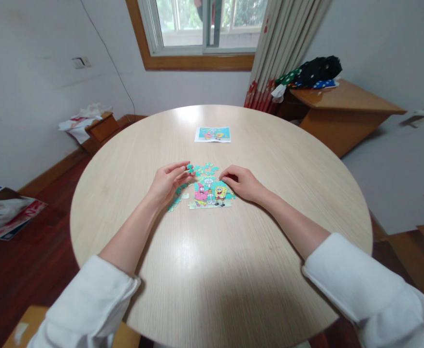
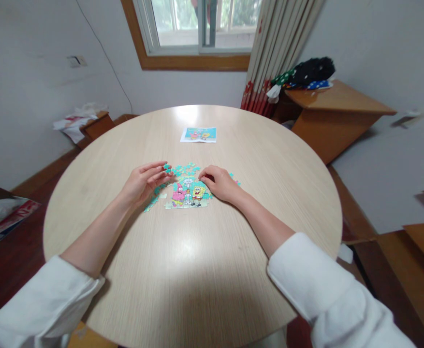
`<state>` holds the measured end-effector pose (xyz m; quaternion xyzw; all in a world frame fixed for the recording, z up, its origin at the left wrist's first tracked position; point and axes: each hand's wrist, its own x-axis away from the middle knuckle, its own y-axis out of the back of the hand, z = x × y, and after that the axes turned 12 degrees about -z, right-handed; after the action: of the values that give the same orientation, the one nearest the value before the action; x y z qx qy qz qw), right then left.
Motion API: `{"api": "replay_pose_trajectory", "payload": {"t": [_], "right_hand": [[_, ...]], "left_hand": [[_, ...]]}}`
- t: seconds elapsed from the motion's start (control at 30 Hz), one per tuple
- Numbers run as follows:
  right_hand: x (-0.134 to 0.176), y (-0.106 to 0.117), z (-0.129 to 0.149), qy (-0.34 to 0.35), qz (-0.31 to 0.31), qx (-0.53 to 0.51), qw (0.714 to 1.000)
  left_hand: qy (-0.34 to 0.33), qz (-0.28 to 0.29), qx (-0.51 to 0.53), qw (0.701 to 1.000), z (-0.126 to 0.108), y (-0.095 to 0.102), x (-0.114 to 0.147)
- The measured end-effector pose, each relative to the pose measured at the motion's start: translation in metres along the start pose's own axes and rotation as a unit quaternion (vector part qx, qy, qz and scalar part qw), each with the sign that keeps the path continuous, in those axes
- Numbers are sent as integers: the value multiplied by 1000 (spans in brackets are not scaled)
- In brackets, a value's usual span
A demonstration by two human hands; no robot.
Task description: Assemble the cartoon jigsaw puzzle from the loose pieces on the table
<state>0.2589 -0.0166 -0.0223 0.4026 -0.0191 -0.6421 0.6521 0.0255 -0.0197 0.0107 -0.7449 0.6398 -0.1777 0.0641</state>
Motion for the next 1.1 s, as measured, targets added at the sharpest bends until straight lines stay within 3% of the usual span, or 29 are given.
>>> {"api": "replay_pose_trajectory", "payload": {"t": [0.53, 0.7, 1.1], "right_hand": [[1, 0, 2, 4, -2, -4, 1000], [1, 0, -1, 24, 24, -19, 999], [-3, 13, -10, -18, 103, -81, 991]], "left_hand": [[-9, 5, -11, 1000, 2, -1, 0], [-9, 7, -9, 1000, 3, -1, -1], [-7, 13, -27, 1000, 4, 1, -1]]}}
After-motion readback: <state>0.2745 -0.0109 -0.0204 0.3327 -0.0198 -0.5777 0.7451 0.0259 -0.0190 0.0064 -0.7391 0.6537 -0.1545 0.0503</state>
